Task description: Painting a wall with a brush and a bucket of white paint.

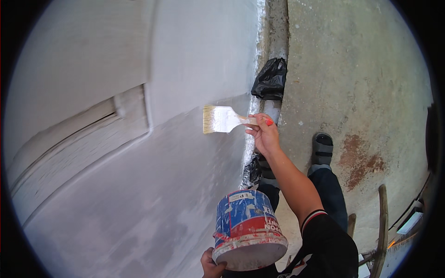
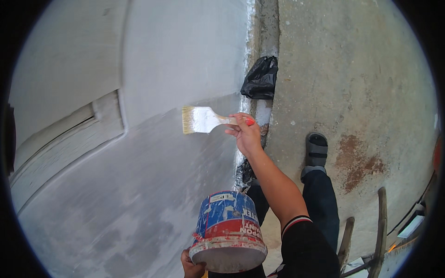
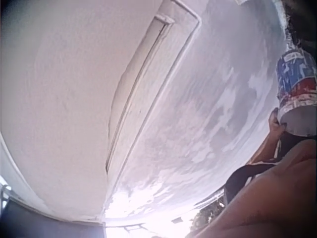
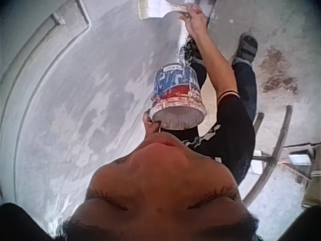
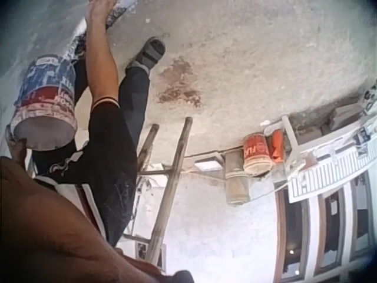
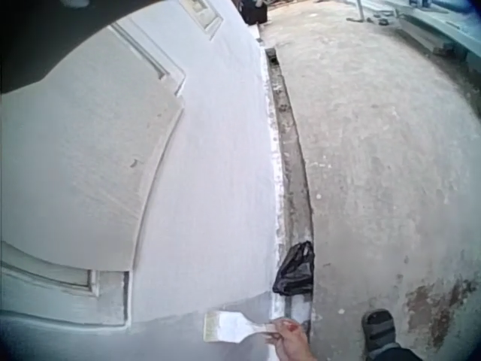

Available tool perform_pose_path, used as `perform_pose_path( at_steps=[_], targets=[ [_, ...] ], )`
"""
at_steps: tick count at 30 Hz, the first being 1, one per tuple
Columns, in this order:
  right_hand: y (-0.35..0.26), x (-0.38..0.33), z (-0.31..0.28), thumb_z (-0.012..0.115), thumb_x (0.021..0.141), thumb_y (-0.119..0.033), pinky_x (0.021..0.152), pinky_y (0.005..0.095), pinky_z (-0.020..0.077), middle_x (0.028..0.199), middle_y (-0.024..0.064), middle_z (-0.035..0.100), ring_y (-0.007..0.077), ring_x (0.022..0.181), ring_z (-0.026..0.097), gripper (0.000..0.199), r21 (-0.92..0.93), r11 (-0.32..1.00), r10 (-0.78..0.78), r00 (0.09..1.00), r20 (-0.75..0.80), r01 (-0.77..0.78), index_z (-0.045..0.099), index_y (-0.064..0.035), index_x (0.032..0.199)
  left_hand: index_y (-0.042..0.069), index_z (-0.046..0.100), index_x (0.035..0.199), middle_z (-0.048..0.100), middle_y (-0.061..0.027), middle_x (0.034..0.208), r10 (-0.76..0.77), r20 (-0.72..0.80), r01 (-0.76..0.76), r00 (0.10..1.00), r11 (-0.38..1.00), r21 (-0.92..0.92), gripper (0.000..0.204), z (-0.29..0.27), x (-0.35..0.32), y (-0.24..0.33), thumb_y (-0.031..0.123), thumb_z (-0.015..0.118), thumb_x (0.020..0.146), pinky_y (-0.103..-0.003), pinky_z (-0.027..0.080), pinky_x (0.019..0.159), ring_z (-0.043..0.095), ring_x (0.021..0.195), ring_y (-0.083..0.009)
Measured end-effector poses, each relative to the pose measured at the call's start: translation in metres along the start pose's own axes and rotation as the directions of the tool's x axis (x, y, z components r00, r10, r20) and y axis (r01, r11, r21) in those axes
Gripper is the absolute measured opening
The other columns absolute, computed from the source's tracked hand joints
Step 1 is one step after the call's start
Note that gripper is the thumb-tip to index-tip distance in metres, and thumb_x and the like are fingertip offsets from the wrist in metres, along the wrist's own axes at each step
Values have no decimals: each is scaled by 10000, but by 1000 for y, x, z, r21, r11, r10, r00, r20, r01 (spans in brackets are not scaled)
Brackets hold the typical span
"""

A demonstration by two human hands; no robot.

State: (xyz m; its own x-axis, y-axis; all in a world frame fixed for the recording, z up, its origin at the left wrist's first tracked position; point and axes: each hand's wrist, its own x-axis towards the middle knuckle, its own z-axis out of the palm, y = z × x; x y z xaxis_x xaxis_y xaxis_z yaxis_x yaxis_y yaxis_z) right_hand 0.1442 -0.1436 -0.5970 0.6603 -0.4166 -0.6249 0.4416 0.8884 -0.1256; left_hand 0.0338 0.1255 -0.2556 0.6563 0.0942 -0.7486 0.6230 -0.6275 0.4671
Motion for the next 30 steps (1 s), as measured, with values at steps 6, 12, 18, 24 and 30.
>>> perform_pose_path(
  at_steps=[6, 12, 18, 24, 30],
  targets=[
    [13, 67, -95, 531, 914, -129, 619, 325, 576, 988, 136, 609, 271, 806, 659, 159, -38, 999, -48, 964, -262, 40, 538, -5, 1012, 21, 413, 1238, 551, -91, 1054, 4, 42, -10, 999, 991, 132, 684, 30, 24, -12, 43, 663, 601, -344, 452, 834, 537, 983, -201],
    [24, 104, -125, 574, 882, -89, 651, 317, 580, 937, 99, 601, 204, 790, 630, 135, -317, 944, -236, 853, -465, 88, 571, 13, 970, 25, 426, 1208, 553, -72, 1002, -362, 22, 354, 932, 891, -284, 662, 14, 39, -33, 34, 663, 589, -328, 459, 797, 538, 932, -191],
    [18, 74, -76, 610, 860, -91, 669, 321, 575, 919, 83, 599, 152, 722, 593, 157, -357, 926, -241, 916, -321, 119, 588, 26, 963, 36, 446, 1139, 553, -59, 959, -377, 55, 373, 925, 864, -338, 592, 51, 9, 8, 20, 647, 582, -315, 462, 759, 535, 897, -181],
    [-115, -71, 25, 586, 881, -125, 672, 344, 568, 952, 94, 611, 239, 832, 644, 196, -295, 952, 31, 982, -184, -86, 560, -7, 1035, 41, 427, 919, 535, -75, 894, 166, 77, -142, 983, 958, -249, 383, 62, -60, 64, -45, 573, 576, -314, 438, 782, 538, 832, -178],
    [-300, -268, 136, 527, 921, -236, 632, 315, 558, 981, 103, 625, 240, 859, 656, 241, -524, 851, -72, 996, -57, 32, 557, -30, 1043, 81, 403, 727, 458, 3, 686, 424, 70, -372, 903, 851, -370, 279, 32, -143, 114, -47, 555, 532, -242, 388, 603, 452, 634, -104]
  ],
)
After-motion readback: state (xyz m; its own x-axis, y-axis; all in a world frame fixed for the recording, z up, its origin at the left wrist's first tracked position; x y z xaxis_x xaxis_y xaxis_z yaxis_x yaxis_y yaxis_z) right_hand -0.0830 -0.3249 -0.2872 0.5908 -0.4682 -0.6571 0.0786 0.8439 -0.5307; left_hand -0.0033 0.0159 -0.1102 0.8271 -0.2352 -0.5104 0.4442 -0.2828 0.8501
